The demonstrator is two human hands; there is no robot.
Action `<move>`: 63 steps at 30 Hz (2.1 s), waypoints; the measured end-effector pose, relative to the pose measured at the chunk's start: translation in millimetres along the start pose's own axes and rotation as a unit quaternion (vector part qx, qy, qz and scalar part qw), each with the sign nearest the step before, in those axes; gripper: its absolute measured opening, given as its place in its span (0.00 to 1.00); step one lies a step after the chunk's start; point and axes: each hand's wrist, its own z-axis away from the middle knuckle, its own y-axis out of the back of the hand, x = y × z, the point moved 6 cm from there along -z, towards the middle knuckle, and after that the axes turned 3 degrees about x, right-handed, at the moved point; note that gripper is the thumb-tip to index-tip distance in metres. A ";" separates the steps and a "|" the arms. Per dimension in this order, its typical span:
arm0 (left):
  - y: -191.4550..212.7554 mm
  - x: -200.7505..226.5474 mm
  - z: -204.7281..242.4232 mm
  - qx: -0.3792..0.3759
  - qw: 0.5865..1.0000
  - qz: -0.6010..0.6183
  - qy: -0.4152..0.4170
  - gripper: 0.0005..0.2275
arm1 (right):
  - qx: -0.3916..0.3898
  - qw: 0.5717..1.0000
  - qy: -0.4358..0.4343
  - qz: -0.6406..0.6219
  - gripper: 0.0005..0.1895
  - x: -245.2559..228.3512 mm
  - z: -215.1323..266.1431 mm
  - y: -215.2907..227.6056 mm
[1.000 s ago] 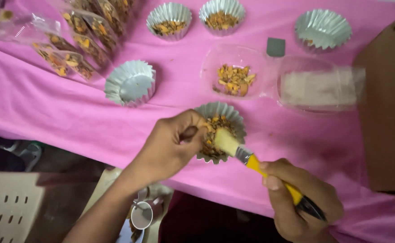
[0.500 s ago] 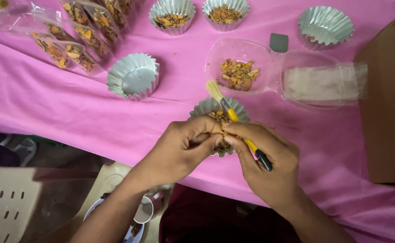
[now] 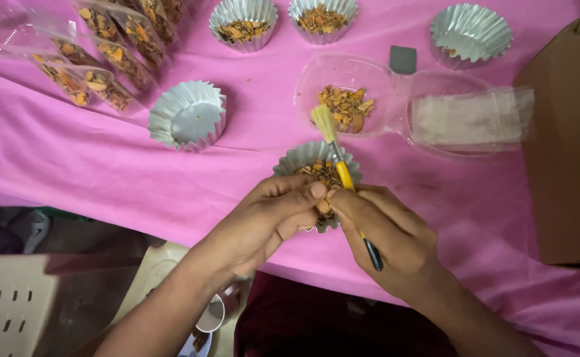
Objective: Sorting and cleaning dried herbs in a metal cupcake liner using a brush and fingers on a production table.
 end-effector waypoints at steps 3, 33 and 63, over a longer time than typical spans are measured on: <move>-2.9 -3.5 -3.1 -0.027 0.997 0.073 0.025 0.08 | 0.010 1.000 0.025 -0.015 0.09 -2.8 -1.0 2.1; -3.8 12.7 -5.8 0.128 0.941 -0.243 -0.200 0.11 | -0.125 0.936 -0.322 -0.065 0.16 3.1 24.8 76.8; -15.3 73.9 -87.4 0.053 0.712 -0.694 -0.090 0.07 | 0.273 0.826 -0.409 -0.277 0.16 57.1 121.4 49.0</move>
